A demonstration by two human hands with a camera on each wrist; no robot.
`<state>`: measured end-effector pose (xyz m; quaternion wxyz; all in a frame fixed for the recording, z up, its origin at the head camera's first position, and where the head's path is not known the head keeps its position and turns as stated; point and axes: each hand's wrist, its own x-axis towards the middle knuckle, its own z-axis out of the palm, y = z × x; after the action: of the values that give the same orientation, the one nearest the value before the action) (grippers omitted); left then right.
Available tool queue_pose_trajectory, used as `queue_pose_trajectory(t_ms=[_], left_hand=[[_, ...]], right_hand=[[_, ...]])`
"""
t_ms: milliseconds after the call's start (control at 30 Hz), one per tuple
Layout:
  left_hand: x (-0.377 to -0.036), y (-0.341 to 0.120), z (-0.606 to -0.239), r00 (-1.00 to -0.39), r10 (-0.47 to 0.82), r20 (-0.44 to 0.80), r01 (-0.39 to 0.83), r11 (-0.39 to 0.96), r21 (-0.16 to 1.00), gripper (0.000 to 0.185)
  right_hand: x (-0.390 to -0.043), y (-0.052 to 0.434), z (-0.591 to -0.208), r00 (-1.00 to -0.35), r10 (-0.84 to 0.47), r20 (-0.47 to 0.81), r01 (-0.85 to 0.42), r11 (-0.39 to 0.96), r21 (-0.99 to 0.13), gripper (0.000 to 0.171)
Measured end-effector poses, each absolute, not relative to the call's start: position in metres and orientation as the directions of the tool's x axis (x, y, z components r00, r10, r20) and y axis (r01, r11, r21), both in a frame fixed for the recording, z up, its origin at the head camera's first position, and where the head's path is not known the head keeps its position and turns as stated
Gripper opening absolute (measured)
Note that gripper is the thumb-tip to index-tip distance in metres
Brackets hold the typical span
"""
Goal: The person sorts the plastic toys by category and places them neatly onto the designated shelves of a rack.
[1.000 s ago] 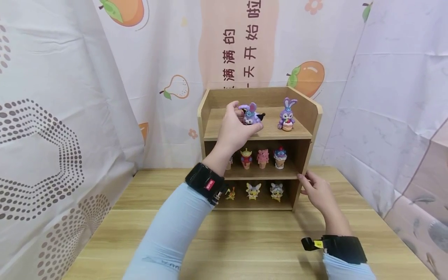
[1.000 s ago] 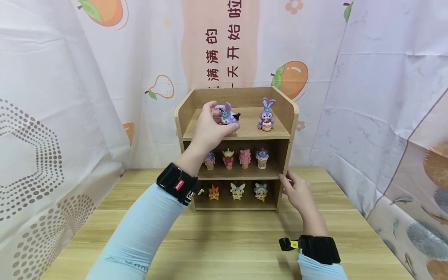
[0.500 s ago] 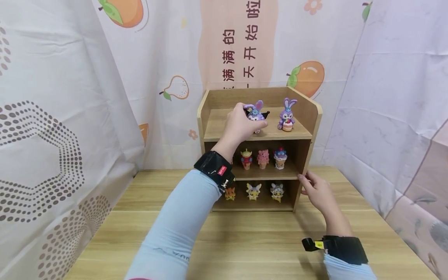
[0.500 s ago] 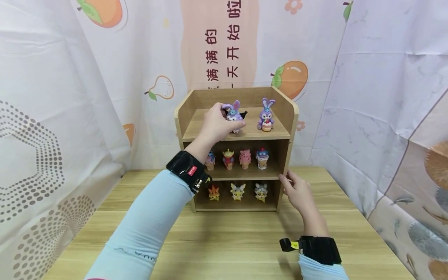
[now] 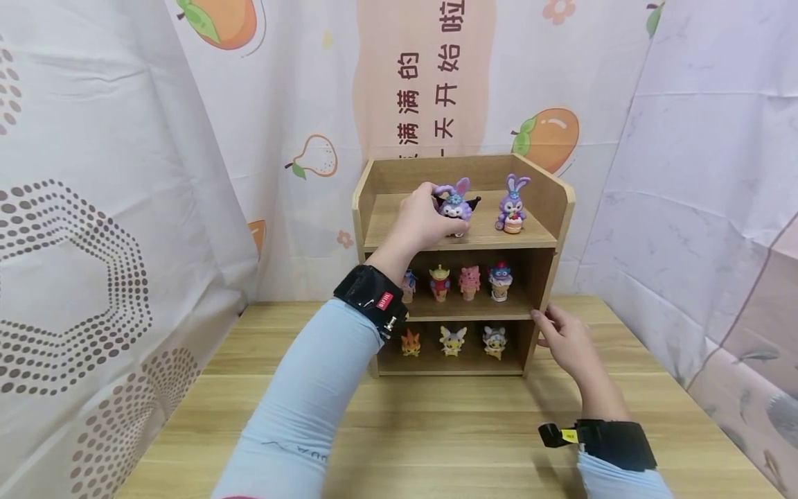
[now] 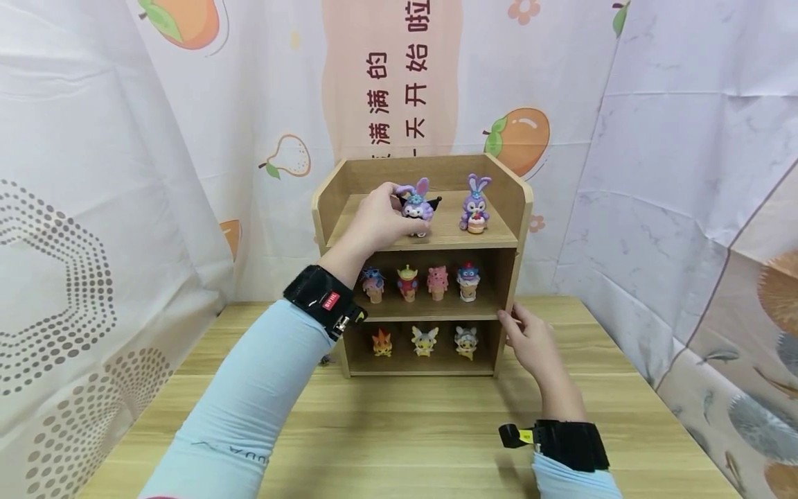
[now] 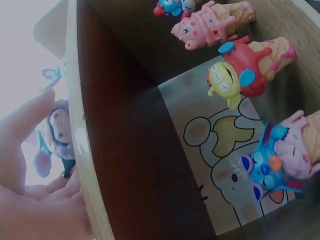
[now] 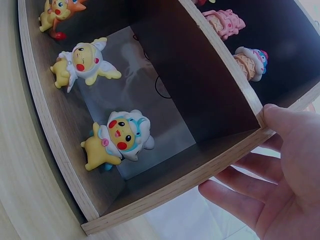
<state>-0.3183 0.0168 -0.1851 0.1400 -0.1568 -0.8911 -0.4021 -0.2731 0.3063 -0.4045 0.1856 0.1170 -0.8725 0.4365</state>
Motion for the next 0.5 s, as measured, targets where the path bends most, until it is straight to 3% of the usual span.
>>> queue_pose_trajectory(t_ms=[200, 500], left_hand=[[-0.3216, 0.0166, -0.1868, -0.909, 0.179, 0.378, 0.396, 0.655, 0.643, 0.056], [-0.3234, 0.0257, -0.1898, -0.905, 0.155, 0.396, 0.39, 0.673, 0.628, 0.065]], right_hand=[[-0.2729, 0.3075, -0.4047, -0.907, -0.037, 0.419, -0.355, 0.601, -0.716, 0.053], [-0.2717, 0.3069, -0.4034, -0.906, -0.04, 0.422, -0.36, 0.599, -0.715, 0.052]])
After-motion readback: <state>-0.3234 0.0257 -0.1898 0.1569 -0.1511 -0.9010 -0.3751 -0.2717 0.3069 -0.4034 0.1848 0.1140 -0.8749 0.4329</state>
